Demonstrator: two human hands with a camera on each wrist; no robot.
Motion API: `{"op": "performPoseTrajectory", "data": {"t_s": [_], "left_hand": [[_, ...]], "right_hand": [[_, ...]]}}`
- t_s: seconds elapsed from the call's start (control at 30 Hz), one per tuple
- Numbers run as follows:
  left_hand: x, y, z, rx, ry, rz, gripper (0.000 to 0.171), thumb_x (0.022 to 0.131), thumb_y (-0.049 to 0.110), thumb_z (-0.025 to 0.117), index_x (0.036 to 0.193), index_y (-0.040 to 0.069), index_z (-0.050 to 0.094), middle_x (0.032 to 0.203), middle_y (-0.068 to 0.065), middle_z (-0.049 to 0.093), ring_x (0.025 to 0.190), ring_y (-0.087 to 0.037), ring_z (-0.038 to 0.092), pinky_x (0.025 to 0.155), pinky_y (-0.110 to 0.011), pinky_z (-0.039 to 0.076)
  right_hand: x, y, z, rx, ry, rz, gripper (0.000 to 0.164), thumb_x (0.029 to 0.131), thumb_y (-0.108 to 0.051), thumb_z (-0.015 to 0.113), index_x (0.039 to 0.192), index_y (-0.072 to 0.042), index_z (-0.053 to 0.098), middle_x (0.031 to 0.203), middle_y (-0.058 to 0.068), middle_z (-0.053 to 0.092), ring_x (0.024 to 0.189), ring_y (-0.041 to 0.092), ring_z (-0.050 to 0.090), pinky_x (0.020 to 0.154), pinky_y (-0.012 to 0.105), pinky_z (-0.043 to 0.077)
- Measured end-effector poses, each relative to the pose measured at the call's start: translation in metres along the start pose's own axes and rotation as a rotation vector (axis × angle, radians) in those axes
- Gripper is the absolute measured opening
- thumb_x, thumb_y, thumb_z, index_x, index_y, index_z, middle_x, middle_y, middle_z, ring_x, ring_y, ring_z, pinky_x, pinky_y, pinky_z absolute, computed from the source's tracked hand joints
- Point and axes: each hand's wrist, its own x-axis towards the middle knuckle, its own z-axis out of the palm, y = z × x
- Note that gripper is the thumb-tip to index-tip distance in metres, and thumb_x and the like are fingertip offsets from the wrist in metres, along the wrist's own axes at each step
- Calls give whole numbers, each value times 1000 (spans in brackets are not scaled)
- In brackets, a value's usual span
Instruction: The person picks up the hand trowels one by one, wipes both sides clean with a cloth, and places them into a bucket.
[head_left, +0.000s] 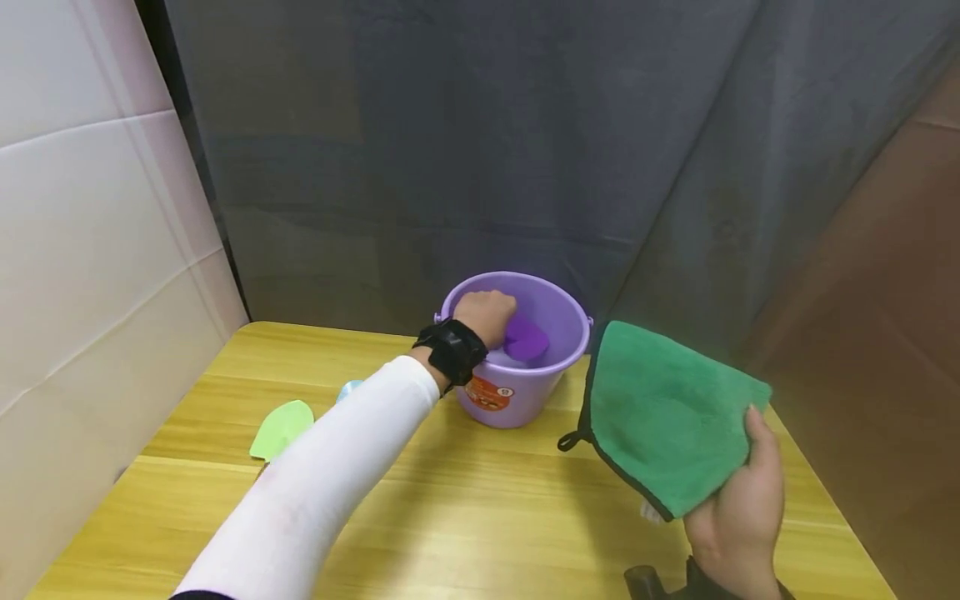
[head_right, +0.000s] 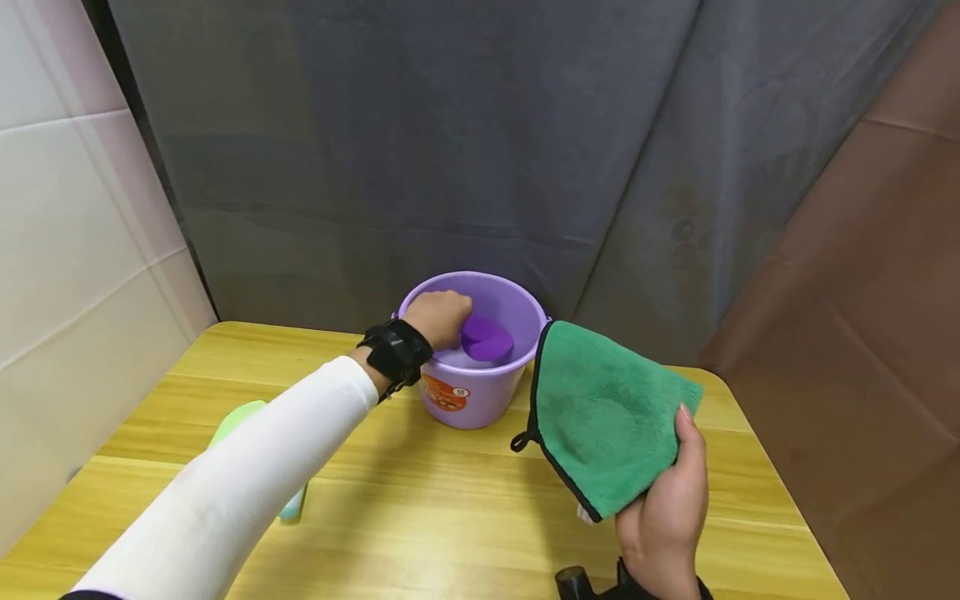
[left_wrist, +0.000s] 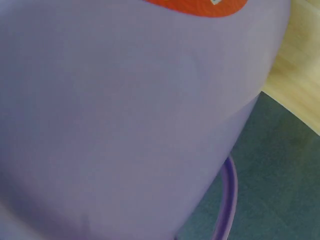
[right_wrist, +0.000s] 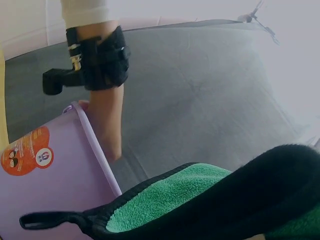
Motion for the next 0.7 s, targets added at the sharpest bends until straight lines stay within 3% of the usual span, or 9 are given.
{"op": "performPoseTrajectory", "data": {"t_s": [0.13, 0.33, 0.5, 0.7], "left_hand": [[4, 1, 10, 36, -28, 9, 14, 89, 7, 67, 100, 12, 75, 102, -8, 77, 92, -29, 74, 78, -44, 61], [5, 2, 23, 31, -143, 32, 13, 92, 11, 66, 101, 13, 74, 105, -8, 77, 97, -27, 74, 84, -44, 60], [3, 2, 21, -9, -172, 3, 11, 92, 10, 65, 98, 12, 75, 103, -9, 77, 94, -28, 74, 84, -45, 60], [-2, 0, 20, -101, -300, -24, 9, 90, 12, 68, 98, 11, 71, 106, -8, 75, 95, -24, 70, 87, -44, 57]], "right_hand": [[-2, 0, 4, -4, 44, -33, 36, 111, -28, 30, 143, -13, 38, 132, 6, 52, 116, 21, 59, 94, 36, 55], [-8, 1, 9, 14, 86, -68, 35, 111, -28, 31, 138, -9, 42, 128, 9, 55, 111, 23, 61, 89, 38, 56], [-9, 3, 17, -62, 122, -104, 36, 110, -29, 33, 137, -8, 43, 126, 9, 55, 107, 22, 62, 86, 36, 57], [-10, 4, 24, -135, 180, -133, 36, 109, -31, 37, 136, -7, 44, 124, 9, 55, 105, 21, 61, 84, 34, 57]]}}
